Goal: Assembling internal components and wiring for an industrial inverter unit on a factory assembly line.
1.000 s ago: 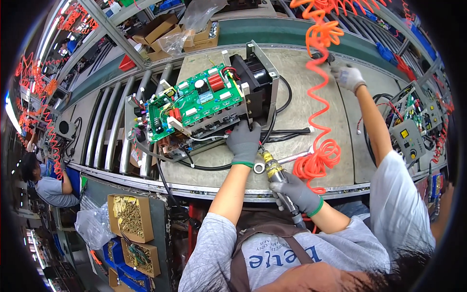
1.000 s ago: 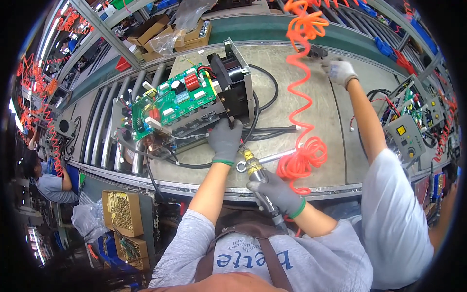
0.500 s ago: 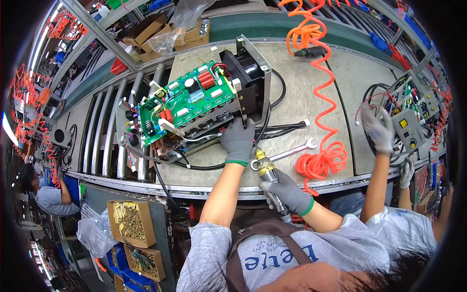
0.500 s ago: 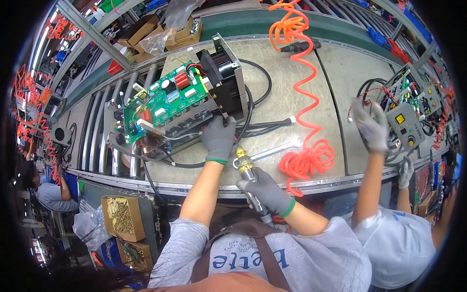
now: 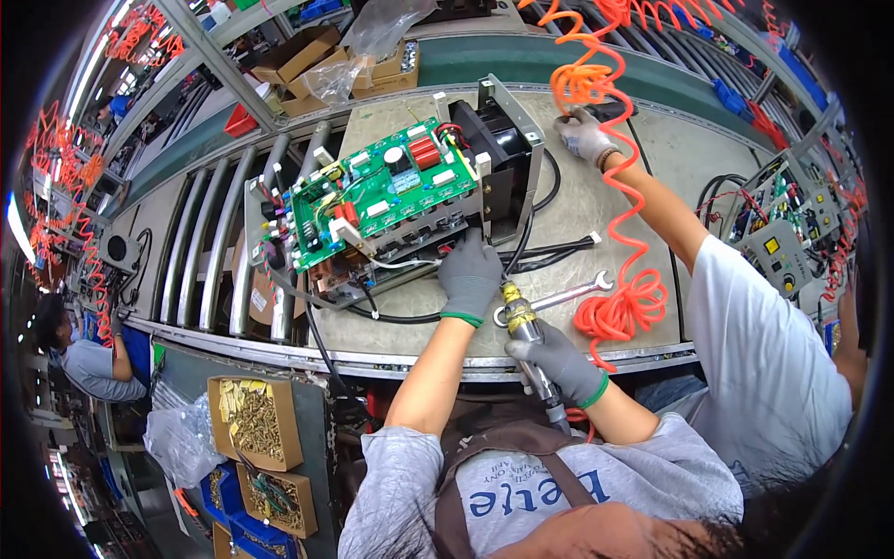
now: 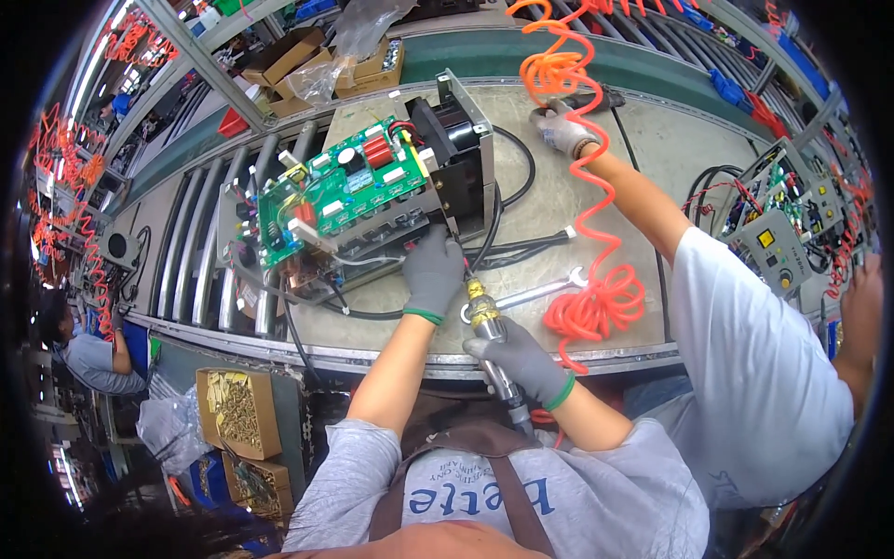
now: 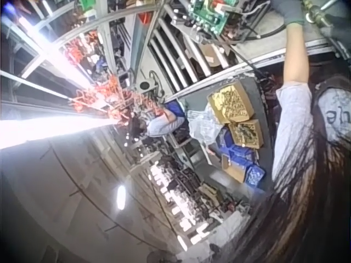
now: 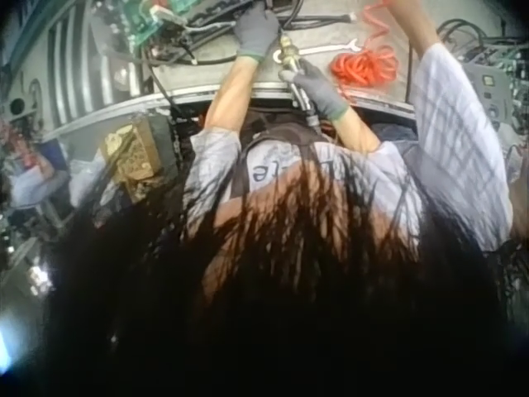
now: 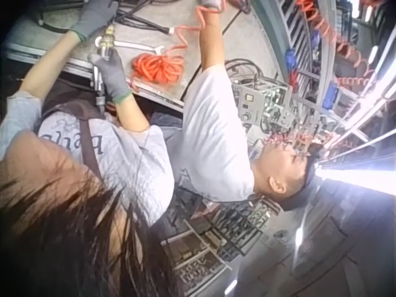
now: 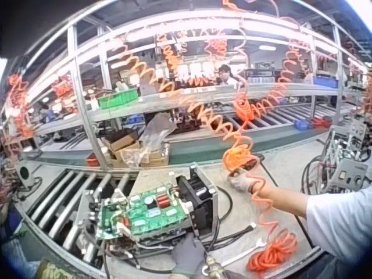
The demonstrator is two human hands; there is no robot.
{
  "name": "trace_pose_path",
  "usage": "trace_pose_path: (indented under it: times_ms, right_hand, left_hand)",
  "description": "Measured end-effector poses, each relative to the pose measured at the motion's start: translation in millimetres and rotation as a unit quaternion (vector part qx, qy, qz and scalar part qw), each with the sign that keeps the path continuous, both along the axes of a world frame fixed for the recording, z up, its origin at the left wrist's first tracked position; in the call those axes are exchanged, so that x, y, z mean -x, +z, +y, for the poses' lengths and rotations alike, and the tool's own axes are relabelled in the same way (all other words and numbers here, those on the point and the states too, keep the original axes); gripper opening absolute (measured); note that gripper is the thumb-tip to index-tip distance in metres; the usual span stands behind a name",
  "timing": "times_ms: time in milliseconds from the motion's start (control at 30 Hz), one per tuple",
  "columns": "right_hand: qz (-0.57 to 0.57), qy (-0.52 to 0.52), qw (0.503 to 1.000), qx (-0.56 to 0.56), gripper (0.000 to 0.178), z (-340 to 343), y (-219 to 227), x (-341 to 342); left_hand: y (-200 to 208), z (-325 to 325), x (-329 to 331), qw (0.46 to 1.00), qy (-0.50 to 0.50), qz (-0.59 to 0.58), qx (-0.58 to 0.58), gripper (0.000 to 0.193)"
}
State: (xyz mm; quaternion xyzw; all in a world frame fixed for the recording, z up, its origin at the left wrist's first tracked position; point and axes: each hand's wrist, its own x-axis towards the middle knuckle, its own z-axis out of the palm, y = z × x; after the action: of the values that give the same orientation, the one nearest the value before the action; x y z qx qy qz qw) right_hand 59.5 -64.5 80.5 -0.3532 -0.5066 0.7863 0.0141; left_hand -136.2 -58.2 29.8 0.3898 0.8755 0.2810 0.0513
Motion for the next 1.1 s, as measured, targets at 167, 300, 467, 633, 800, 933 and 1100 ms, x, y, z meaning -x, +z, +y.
trace_pose_path:
  times_ms: [167,300,467,633,800,933,1100]
  right_hand:
    - [0.007,-0.029,0.999,0.024,0.032,-13.4,2.5,-10.8]
    - [0.023,-0.051,0.991,-0.117,0.032,-23.9,-10.0,-56.2]
    - [0.076,-0.220,0.945,-0.230,0.030,12.2,29.3,-18.4]
    - [0.147,-0.264,0.918,-0.256,0.029,50.1,80.8,50.9]
    - [0.161,-0.287,0.908,-0.260,0.025,66.7,96.2,91.4]
    - [0.189,-0.305,0.895,-0.266,0.024,76.7,98.7,112.1]
    - [0.222,-0.266,0.918,-0.194,0.027,157.6,88.2,136.9]
  left_hand:
    - [-7.5,-33.1,-10.1,0.965,-0.040,0.168,-0.197,0.048]
    - [55.2,-118.7,-16.2,0.940,-0.050,0.026,-0.336,0.045]
    - [31.9,-168.2,50.3,0.859,0.238,0.053,-0.451,0.054]
    - [16.6,-186.3,95.9,0.908,0.220,-0.069,-0.349,0.043]
    - [44.6,-208.9,92.4,0.941,0.179,-0.072,-0.279,0.031]
    - [54.4,-226.5,67.2,0.971,0.128,-0.001,-0.203,0.027]
    - [53.4,-221.0,5.0,0.962,-0.118,0.101,-0.223,0.015]
